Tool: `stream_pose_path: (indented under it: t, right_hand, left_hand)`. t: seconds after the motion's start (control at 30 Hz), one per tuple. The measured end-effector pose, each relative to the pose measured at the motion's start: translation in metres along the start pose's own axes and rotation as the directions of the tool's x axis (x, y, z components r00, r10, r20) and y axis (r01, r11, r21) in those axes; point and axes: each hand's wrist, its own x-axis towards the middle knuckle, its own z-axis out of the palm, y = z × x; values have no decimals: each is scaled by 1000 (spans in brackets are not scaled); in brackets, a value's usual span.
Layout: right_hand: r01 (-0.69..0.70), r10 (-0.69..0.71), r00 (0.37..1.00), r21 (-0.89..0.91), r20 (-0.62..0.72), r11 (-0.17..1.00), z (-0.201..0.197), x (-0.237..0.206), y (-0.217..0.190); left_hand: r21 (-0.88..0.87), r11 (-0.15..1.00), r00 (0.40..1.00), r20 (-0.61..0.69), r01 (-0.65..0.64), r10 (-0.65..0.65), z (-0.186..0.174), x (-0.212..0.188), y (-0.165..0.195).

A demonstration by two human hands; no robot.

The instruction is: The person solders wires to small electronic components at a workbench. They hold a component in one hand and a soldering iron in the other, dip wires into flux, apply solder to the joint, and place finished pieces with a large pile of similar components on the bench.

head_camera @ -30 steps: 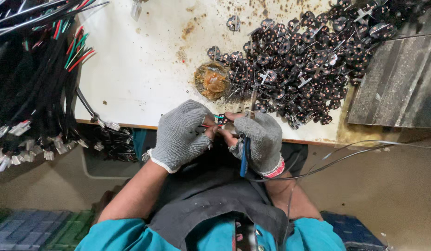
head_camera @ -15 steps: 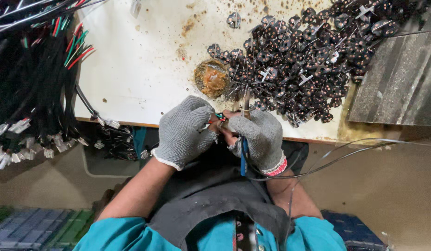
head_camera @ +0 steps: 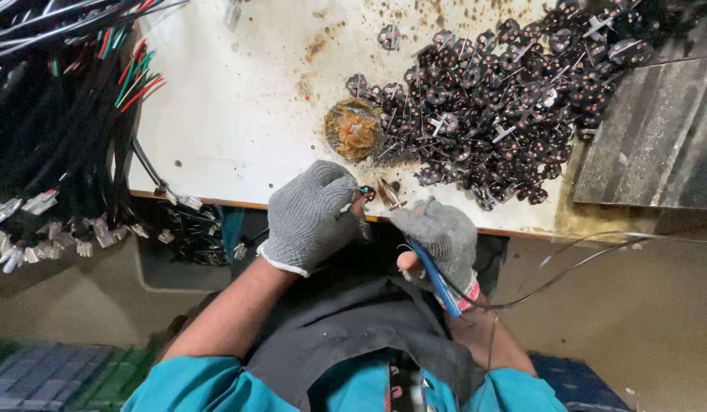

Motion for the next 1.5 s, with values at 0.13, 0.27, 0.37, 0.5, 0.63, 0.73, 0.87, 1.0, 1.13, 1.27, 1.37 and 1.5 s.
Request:
stream_pose_path:
  t: [0.13, 0.27, 0.37, 0.5, 0.63, 0.73, 0.87, 1.0, 1.13, 1.27, 1.37, 1.5]
  right_hand:
    - [52, -51, 998, 14, -25, 999, 17, -16, 16]
    - [23, -22, 999, 39, -32, 999, 18, -22, 19]
    - [-44, 59, 987, -108, 148, 993, 15, -21, 16]
    - [-93, 213, 875, -280, 435, 955, 18, -20, 17]
    - [-211, 253, 796, -138, 550, 968, 22, -26, 24]
    - [87, 42, 934, -338, 355, 937, 28, -34, 28]
    - [29, 77, 969, -418, 235, 908, 37, -43, 32]
    - [-185, 297, 871, -298, 391, 937, 39, -49, 36]
    - [125, -26, 974, -440, 225, 889, 37, -47, 37]
    - [33, 60, 943, -271, 327, 962, 30, -37, 33]
    - [72, -19, 976, -237, 218, 969, 22, -29, 26]
    - [77, -52, 988, -175, 143, 982, 19, -21, 19]
  left_hand:
    - [-25, 1000, 1000, -10, -16, 15, -1, 1, 1]
    - [-38, 999, 999, -14, -31, 31, -4, 2, 2]
    - [-51, 999, 1000, 7, -19, 20, -5, 2, 2]
    - [-79, 997, 1000, 7, -28, 28, -4, 1, 1]
    - [-78, 997, 999, 26, -17, 19, -3, 0, 0]
    - [-77, 997, 999, 26, -18, 20, -3, 1, 0]
    - [-95, 995, 999, -16, -43, 42, -3, 3, 1]
    - [-76, 997, 1000, -16, -27, 26, -4, 2, 3]
    - [-72, 996, 999, -21, -45, 44, -3, 3, 2]
    - [-94, 995, 999, -11, -43, 42, -4, 4, 1]
    - [-96, 995, 999, -14, -40, 39, -4, 3, 2]
    - [-79, 996, 998, -48, -43, 39, -2, 4, 2]
